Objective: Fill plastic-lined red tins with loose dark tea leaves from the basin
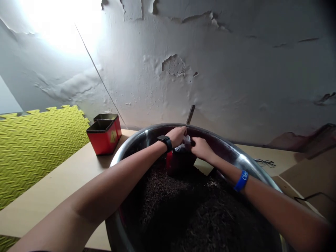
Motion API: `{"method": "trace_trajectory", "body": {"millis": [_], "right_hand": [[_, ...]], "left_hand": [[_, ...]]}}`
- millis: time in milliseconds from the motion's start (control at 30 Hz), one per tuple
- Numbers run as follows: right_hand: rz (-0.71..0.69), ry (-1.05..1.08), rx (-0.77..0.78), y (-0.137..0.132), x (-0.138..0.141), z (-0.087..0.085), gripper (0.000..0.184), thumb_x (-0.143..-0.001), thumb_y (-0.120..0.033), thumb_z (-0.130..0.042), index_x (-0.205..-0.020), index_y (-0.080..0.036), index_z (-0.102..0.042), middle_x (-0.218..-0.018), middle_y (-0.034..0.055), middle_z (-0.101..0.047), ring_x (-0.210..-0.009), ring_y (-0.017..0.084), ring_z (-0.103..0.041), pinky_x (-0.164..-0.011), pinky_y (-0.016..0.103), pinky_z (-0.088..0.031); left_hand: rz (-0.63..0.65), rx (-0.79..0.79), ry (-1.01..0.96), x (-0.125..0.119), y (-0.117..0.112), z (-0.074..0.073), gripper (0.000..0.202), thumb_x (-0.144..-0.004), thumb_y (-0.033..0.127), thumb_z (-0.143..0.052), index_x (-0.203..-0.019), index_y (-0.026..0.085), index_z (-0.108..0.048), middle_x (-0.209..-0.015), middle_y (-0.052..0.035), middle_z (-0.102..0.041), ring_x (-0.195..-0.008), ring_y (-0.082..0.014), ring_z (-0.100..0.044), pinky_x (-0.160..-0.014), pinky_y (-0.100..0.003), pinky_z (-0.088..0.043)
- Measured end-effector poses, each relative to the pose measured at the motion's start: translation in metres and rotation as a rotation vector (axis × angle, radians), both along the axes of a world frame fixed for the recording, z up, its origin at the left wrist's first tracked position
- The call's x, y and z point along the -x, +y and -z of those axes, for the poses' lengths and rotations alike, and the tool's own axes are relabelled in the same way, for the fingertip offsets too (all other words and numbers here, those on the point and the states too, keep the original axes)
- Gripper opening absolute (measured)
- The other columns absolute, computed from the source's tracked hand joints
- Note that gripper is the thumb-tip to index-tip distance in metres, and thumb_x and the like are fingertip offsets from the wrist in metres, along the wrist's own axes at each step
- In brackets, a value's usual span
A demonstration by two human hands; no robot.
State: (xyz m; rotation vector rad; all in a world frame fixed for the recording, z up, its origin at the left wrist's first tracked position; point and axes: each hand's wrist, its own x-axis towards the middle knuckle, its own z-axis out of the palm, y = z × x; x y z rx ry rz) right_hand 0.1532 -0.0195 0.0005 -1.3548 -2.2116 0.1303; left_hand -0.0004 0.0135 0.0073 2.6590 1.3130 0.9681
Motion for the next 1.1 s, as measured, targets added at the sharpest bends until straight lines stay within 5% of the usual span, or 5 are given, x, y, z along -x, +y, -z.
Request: {"method": "trace_trajectory", "body": {"millis": [133, 533, 700, 900, 1100], "right_hand": [[0.032, 0.128, 0.047, 0.001, -0.007, -0.007, 0.018, -0.068, -0.030, -0.054, -0.063, -0.015, -0.062, -0.060, 0.0047, -0.062, -0.058, 0.016, -0.054, -0.050, 0.023, -0.030], [-0.032, 0.557, 0.523, 0.003, -0.026, -0.013, 0.021, -0.077, -0.029, -0.048, -0.074, -0.013, -0.061, -0.070, 0.0074, -0.066, -0.063, 0.016, -0.062, -0.061, 0.026, -0.050], [-0.004, 0.411, 0.337, 0.027, -0.058, -0.012, 0.042, -0.084, -0.046, -0.036, -0.089, -0.013, -0.061, -0.084, 0.0113, -0.067, -0.069, 0.015, -0.063, -0.061, 0.025, -0.051], [0.189, 0.032, 0.265, 0.047, -0.081, 0.041, 0.018, -0.059, -0.033, -0.068, -0.060, -0.015, -0.063, -0.063, 0.0074, -0.064, -0.062, 0.022, -0.060, -0.061, 0.035, -0.048], [0.189, -0.136, 0.154, 0.032, -0.078, 0.088, 0.025, -0.072, -0.032, -0.061, -0.088, -0.012, -0.065, -0.093, 0.0159, -0.062, -0.088, 0.029, -0.057, -0.076, 0.042, -0.044]], "left_hand": [[-0.124, 0.044, 0.023, -0.002, 0.000, 0.002, 0.022, -0.065, 0.021, -0.057, -0.084, 0.012, -0.060, -0.072, -0.0061, -0.061, -0.065, -0.0163, -0.055, -0.058, -0.024, -0.041], [0.184, 0.149, 0.070, -0.019, -0.010, 0.003, 0.026, -0.072, 0.026, -0.054, -0.092, 0.011, -0.060, -0.087, -0.0079, -0.064, -0.074, -0.0163, -0.056, -0.063, -0.022, -0.041], [0.154, 0.100, 0.052, -0.013, -0.006, 0.013, 0.025, -0.078, 0.021, -0.046, -0.099, 0.018, -0.059, -0.082, -0.0039, -0.064, -0.073, -0.0153, -0.057, -0.064, -0.022, -0.040], [0.112, 0.006, 0.027, -0.012, -0.001, 0.016, 0.032, -0.075, 0.010, -0.043, -0.102, 0.019, -0.058, -0.091, -0.0035, -0.062, -0.083, -0.0156, -0.056, -0.073, -0.023, -0.041], [0.117, -0.115, 0.132, -0.016, 0.001, 0.020, 0.028, -0.076, 0.008, -0.041, -0.083, 0.016, -0.067, -0.096, -0.0068, -0.055, -0.084, -0.0158, -0.052, -0.080, -0.026, -0.040]]}}
